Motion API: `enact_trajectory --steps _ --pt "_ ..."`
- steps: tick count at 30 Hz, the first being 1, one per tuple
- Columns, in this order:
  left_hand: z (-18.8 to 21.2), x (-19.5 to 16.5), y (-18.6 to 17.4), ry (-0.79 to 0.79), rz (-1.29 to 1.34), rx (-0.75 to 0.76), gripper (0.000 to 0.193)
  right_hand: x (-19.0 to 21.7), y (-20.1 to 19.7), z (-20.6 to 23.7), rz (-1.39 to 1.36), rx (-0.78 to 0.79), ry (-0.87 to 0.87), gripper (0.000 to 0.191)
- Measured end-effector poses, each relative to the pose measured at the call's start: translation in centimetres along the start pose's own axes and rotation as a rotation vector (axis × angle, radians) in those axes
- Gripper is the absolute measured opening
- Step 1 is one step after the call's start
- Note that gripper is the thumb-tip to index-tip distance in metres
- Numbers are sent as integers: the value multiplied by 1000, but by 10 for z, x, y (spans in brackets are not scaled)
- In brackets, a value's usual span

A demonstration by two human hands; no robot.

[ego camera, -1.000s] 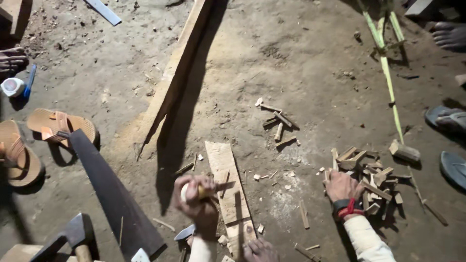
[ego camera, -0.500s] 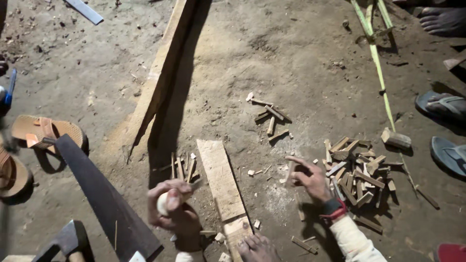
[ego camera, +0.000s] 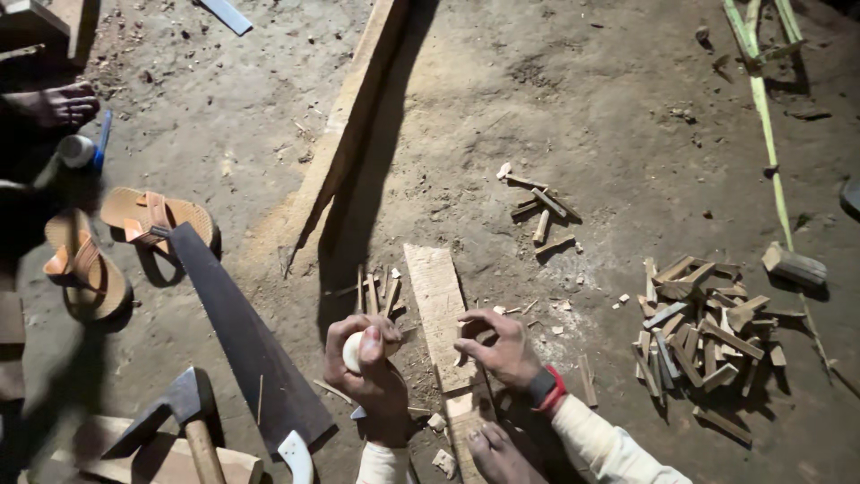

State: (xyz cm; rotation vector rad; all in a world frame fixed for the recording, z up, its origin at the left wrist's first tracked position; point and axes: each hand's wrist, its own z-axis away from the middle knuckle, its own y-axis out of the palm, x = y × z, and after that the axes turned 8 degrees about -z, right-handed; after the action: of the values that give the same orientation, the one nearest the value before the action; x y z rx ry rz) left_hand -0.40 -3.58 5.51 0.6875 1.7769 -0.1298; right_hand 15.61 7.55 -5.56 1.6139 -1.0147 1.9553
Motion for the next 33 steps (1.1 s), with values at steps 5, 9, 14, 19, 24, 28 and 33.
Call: enact_trajectory --steps 5,9,14,19,24,28,33 --pt "-3 -8 3 14 22 40 14 9 15 -9 155 -115 -218 34" --pt "-5 -13 7 -52 44 77 13 9 15 -7 87 -143 -248 28" --pt "-9 -23 13 -94 76 138 14 -2 13 0 125 -129 -379 29" --pt "-15 -35 22 -42 53 263 21 -11 13 -4 85 -92 -281 29" --pt "-16 -50 35 -77 124 427 26 -9 13 -7 55 -114 -445 30" --pt "-19 -54 45 -116 68 465 27 -5 9 -5 7 -78 -331 23" --pt "-24 -49 51 -113 44 505 28 0 8 -4 -29 -43 -394 21"
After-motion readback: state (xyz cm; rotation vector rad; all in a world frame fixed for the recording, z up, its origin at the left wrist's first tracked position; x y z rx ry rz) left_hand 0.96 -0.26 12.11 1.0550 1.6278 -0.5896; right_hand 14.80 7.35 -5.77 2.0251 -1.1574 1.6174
